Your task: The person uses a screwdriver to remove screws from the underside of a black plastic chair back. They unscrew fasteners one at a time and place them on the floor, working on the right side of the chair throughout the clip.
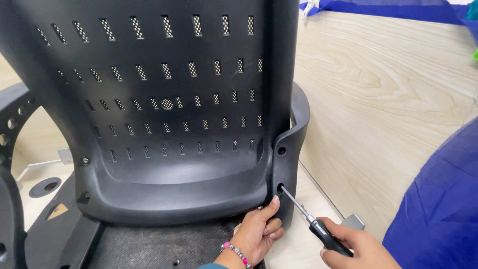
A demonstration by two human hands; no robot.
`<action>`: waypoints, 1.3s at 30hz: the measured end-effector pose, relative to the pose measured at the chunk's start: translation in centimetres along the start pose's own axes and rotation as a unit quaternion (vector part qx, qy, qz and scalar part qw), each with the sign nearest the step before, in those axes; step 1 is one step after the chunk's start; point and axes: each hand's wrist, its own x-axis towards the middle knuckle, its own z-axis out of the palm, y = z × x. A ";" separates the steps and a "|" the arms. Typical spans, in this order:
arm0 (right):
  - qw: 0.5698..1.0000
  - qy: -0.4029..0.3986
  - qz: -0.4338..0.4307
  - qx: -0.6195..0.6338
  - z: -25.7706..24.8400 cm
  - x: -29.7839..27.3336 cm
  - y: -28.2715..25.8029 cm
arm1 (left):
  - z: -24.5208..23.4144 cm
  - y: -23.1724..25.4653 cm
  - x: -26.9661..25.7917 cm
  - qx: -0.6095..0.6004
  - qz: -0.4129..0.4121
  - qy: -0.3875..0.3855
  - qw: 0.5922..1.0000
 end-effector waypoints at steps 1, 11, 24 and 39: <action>0.997 0.013 0.001 -0.077 0.9 -0.1 -0.2 | 0.0 0.0 0.0 -0.002 -0.004 0.001 1.000; 0.899 -0.163 -0.110 0.391 4.4 -0.3 2.5 | 0.7 0.3 -0.6 -0.006 0.000 0.035 0.999; 0.625 -0.303 -0.072 0.716 4.9 -1.4 2.8 | 1.0 0.2 -0.9 0.004 0.016 0.025 1.000; 0.947 0.059 -0.080 -0.304 6.5 -5.1 -4.8 | 0.8 0.2 -0.7 0.017 0.016 0.029 0.999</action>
